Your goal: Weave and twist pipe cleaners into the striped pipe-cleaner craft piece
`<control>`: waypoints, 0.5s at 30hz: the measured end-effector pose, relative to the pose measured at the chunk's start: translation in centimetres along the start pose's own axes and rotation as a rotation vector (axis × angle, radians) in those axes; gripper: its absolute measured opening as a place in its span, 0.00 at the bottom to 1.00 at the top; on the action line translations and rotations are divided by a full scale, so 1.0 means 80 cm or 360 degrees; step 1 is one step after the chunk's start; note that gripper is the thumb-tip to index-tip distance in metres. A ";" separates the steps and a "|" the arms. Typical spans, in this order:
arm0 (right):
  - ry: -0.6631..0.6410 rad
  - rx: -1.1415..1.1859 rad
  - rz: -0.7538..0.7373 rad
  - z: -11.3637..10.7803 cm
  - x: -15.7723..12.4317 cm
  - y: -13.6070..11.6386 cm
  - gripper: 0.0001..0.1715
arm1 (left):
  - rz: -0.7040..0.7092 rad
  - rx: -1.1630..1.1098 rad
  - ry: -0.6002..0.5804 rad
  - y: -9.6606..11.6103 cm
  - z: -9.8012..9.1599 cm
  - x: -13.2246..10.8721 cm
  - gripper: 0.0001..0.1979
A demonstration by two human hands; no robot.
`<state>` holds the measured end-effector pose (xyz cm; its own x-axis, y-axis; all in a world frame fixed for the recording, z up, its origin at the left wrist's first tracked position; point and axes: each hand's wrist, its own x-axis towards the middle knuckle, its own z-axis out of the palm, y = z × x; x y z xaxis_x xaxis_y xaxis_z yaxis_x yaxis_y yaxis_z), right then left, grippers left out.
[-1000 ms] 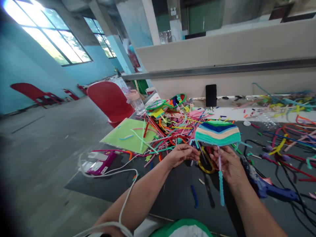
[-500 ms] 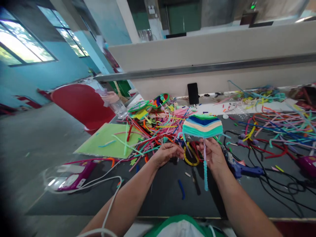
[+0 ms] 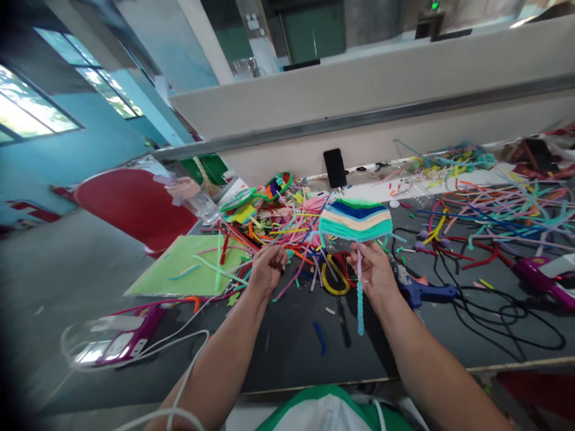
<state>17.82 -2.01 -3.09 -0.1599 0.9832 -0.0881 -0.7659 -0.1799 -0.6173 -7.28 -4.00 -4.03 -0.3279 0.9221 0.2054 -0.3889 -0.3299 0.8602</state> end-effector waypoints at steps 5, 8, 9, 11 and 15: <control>0.0015 0.0015 -0.0005 0.001 -0.003 -0.003 0.12 | 0.0252 0.0076 0.0142 0.043 0.003 0.008 0.19; 0.0033 0.0004 0.0016 0.001 -0.004 -0.005 0.13 | 0.0285 0.0273 0.0147 0.086 0.003 0.005 0.14; 0.0034 0.0000 0.0026 0.002 -0.005 -0.005 0.13 | 0.0274 0.0355 0.0145 0.100 0.000 0.003 0.12; 0.0011 -0.0006 0.0043 0.003 -0.006 -0.005 0.13 | 0.0252 0.0549 0.0190 0.124 -0.013 0.000 0.13; -0.0058 0.0009 0.0038 0.006 -0.009 -0.005 0.13 | 0.0323 0.1316 0.0412 0.154 -0.061 -0.004 0.29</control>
<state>17.91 -2.70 -2.39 -0.2007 0.9769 -0.0739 -0.7653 -0.2034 -0.6107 -16.21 -9.36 4.24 -0.5460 0.7543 0.3646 0.4111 -0.1380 0.9011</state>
